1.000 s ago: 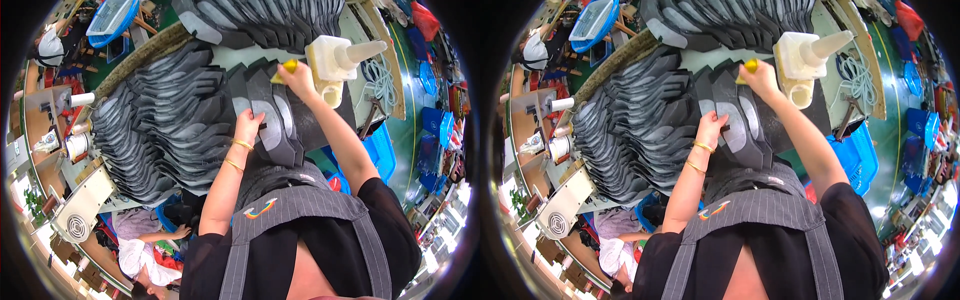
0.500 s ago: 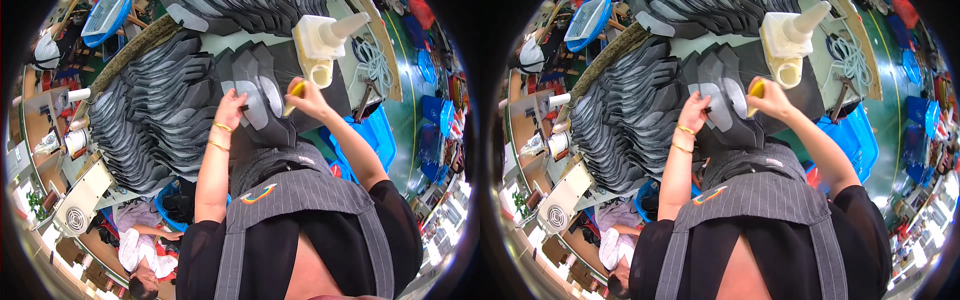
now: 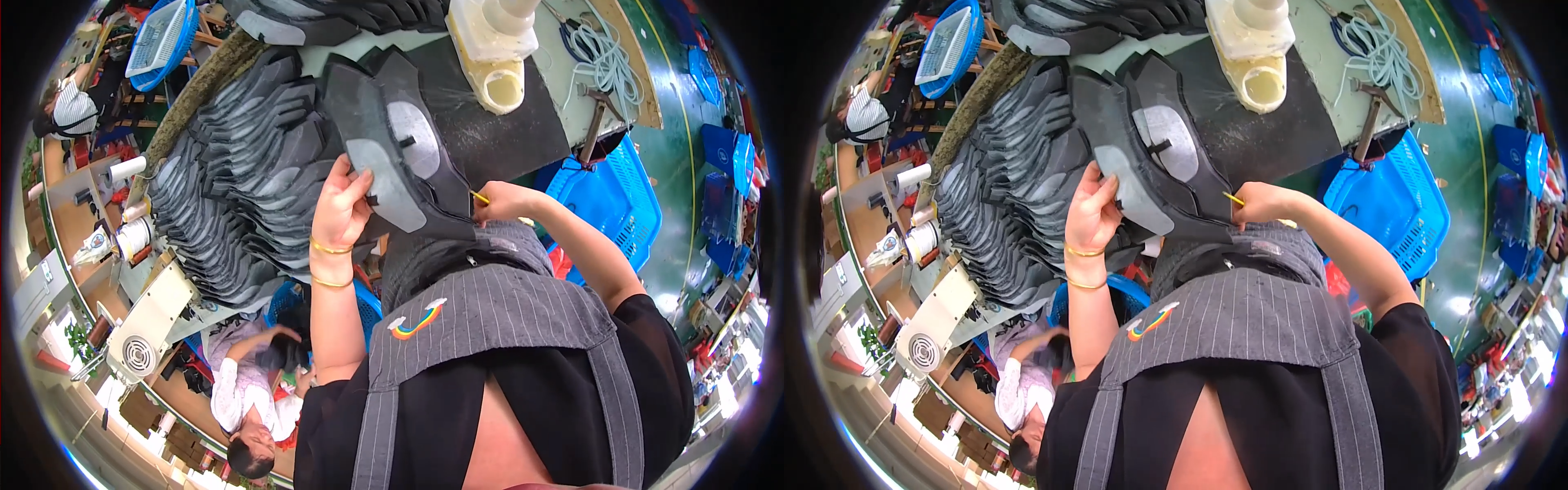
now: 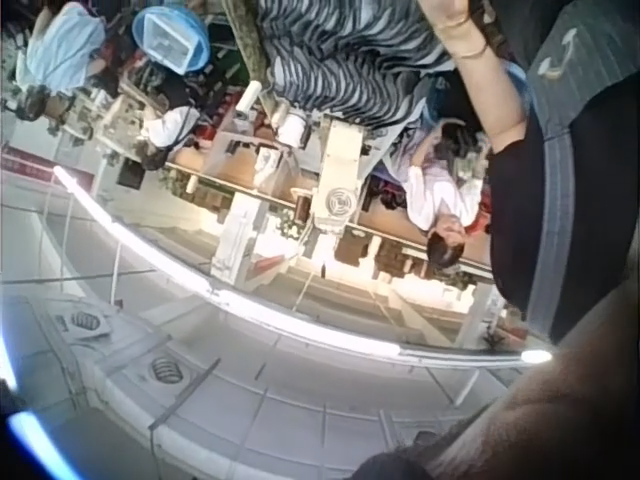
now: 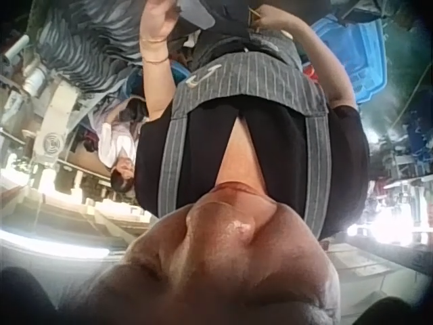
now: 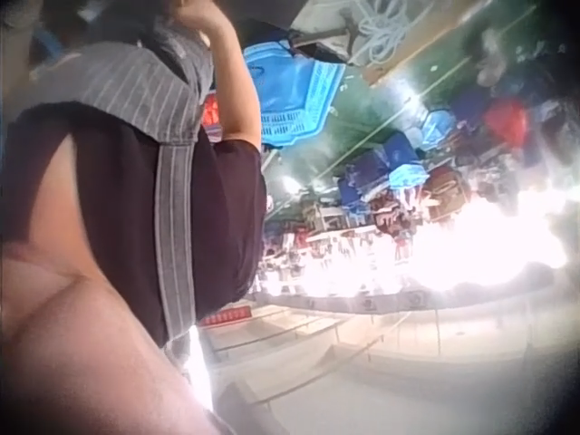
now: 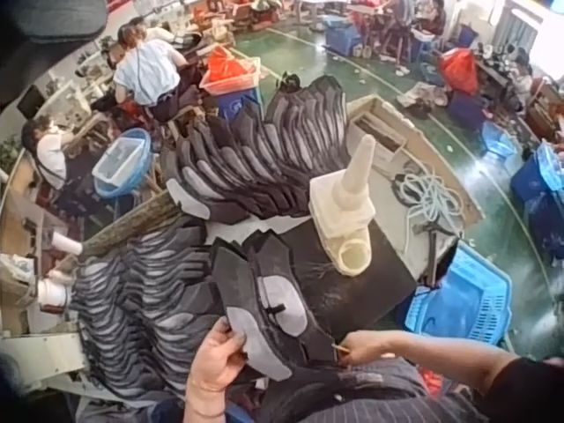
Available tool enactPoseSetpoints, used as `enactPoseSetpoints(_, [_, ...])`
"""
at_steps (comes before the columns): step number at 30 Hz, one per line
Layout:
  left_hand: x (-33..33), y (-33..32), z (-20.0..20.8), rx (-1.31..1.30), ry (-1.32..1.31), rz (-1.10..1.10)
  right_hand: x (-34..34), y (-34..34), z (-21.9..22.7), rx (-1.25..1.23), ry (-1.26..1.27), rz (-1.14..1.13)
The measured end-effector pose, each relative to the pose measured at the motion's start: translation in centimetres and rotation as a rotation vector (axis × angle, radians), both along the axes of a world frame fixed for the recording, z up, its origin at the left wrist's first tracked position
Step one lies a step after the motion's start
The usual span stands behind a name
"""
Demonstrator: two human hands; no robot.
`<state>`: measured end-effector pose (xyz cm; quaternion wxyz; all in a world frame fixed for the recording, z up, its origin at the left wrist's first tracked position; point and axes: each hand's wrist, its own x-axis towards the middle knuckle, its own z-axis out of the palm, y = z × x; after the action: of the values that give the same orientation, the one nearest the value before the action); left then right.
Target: Applying adhesive to various shoe components using a hand brush in a factory setting.
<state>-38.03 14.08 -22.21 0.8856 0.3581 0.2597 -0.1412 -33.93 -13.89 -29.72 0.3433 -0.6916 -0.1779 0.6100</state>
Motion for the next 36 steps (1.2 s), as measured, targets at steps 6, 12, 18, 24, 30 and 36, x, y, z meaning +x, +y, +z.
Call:
enactPoseSetpoints(6, [3.1, -0.7, -7.9, 0.300, -0.067, 0.042, 2.8, -1.3, 3.7, 0.024, -0.326, -0.541])
enactPoseSetpoints(12, [4.4, -1.5, -11.9, 0.425, 0.001, 0.052, 6.7, 7.0, 0.1, 0.363, -0.384, -0.868])
enactPoseSetpoints(18, [4.7, -1.0, -12.1, 0.399, 0.089, 0.112, 5.2, 7.0, -0.9, 0.356, -0.418, -0.699])
enactPoseSetpoints(24, [4.9, -0.5, -12.5, 0.348, -0.033, 0.051, 4.0, 7.0, 1.0, 0.507, -0.416, -0.681])
enactPoseSetpoints(30, [5.4, -0.5, -12.3, 0.393, 0.077, 0.063, 0.1, 1.1, -1.7, 0.345, -0.485, -0.442])
enactPoseSetpoints(36, [5.2, 0.7, -12.1, 0.096, 0.151, 0.043, 1.4, 3.3, -0.7, 0.253, -0.478, -0.401])
